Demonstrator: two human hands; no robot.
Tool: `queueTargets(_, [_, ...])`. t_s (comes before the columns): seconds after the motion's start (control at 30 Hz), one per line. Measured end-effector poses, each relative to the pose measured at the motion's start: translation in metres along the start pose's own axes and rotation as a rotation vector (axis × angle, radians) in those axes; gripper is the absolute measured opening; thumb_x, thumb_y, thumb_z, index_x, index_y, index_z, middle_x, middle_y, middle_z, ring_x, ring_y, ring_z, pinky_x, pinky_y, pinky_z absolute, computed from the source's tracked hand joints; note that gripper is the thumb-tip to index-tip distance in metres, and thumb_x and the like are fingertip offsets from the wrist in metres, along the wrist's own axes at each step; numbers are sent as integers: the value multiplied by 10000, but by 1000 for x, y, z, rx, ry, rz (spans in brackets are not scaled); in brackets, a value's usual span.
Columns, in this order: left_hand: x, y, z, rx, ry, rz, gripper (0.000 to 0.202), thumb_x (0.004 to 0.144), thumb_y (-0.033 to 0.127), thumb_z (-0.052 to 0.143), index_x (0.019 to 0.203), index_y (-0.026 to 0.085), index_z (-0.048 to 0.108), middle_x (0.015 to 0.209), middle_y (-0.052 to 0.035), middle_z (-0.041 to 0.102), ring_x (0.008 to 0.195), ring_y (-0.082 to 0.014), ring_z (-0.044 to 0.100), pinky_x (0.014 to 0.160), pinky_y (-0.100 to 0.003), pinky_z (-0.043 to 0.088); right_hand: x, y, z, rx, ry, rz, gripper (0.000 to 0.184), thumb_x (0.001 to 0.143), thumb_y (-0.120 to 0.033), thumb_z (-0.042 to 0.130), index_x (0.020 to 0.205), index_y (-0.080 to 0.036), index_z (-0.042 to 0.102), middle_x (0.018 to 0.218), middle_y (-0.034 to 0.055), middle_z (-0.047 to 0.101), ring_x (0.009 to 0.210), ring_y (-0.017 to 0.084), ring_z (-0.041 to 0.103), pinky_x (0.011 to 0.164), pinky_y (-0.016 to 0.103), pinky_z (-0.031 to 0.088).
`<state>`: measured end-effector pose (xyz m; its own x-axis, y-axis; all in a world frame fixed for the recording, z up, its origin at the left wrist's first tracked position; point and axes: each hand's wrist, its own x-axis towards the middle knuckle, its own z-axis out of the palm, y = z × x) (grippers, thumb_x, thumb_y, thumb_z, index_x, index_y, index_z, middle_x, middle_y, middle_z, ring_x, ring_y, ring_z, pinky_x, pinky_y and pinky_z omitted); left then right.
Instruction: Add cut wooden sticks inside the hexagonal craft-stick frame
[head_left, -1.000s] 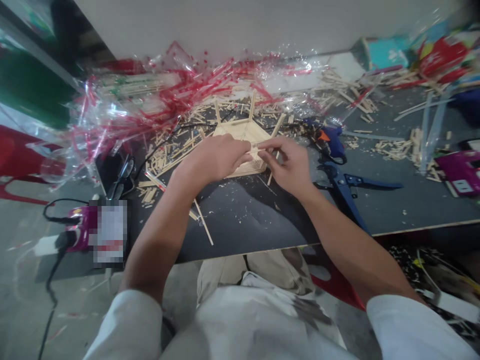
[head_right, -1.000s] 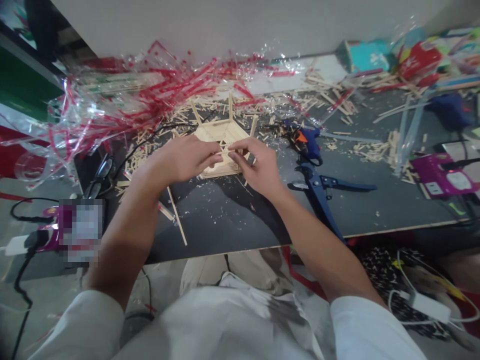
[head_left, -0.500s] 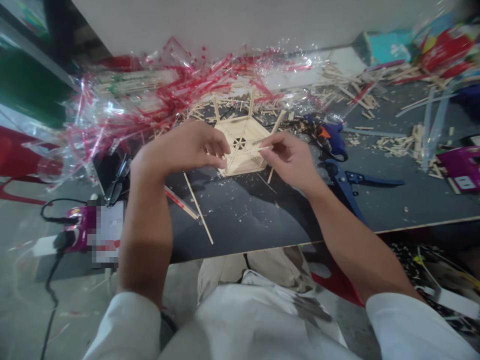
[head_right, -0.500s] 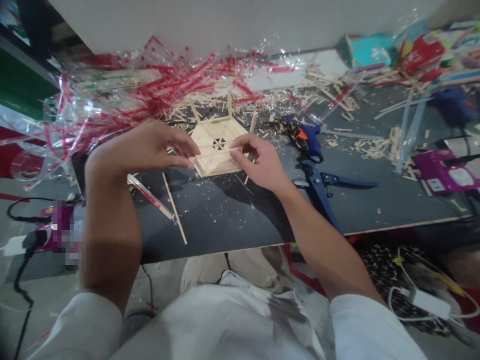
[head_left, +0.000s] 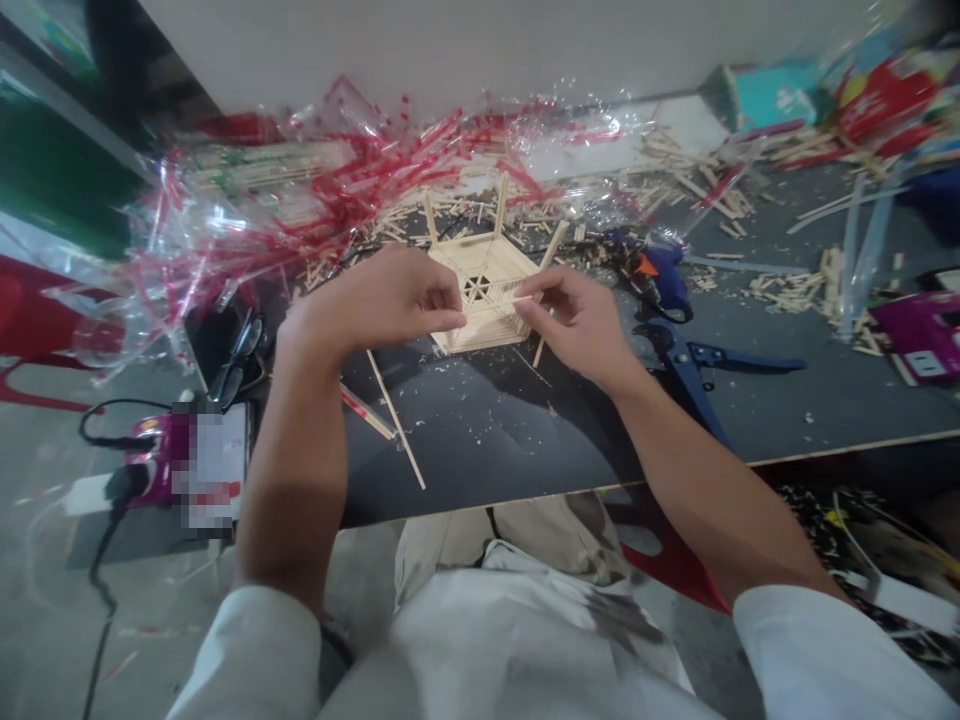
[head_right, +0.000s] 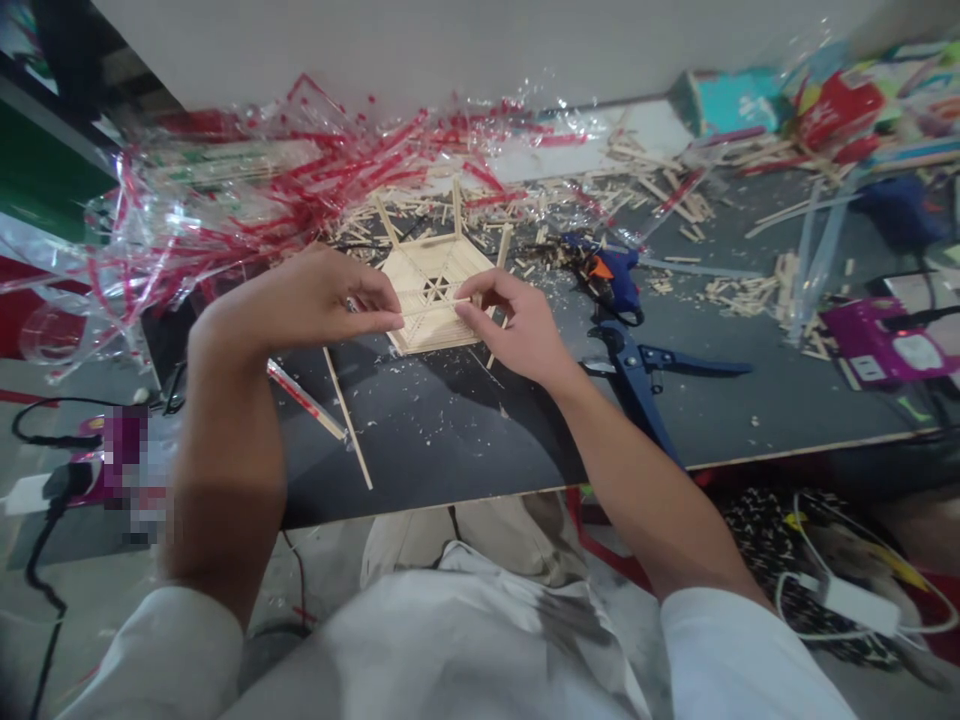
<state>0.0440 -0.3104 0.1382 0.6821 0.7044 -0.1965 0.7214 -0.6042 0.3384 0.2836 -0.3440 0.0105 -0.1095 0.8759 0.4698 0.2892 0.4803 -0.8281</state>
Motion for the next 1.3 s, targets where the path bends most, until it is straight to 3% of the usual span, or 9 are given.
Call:
queueTargets(0.33, [1, 4, 0, 82, -18, -13, 298, 927, 340, 514, 918, 160, 751, 804, -50, 723, 770, -174, 653, 805, -307, 465, 0, -1, -1, 5, 1, -2, 138, 910, -369, 709, 985, -254, 695, 936, 10, 709, 787, 150, 627, 718, 316, 525])
queueTargets(0.67, [0, 1, -2, 26, -20, -34, 274, 904, 386, 601, 943, 189, 787, 853, -32, 777, 767, -175, 688, 736, -283, 452, 2, -2, -3, -35, -9, -65, 109, 943, -363, 674, 969, -258, 686, 961, 19, 701, 897, 176, 648, 830, 358, 536])
queueTargets(0.83, [-5, -2, -8, -40, -49, -84, 282, 839, 376, 732, 1040, 185, 786, 972, -53, 801, 863, -188, 719, 772, -263, 488, 2, -2, -2, -17, -5, -82, 117, 944, -375, 684, 965, -261, 694, 952, 19, 701, 877, 168, 644, 807, 345, 528])
queueTargets(1.03, [-10, -4, -10, -53, -54, -48, 263, 918, 319, 657, 1111, 176, 765, 1025, -73, 797, 898, -180, 706, 808, -271, 514, 3, -1, -2, -20, 2, -78, 192, 942, -456, 688, 961, -265, 698, 959, 26, 705, 873, 171, 642, 772, 341, 531])
queueTargets(1.3, [-6, -5, -7, 8, -62, -16, 264, 913, 370, 645, 1083, 209, 767, 1007, -61, 790, 927, -200, 735, 816, -266, 507, 3, -3, -1, -25, 15, -76, 156, 935, -414, 695, 946, -259, 699, 925, 21, 697, 871, 171, 639, 757, 339, 526])
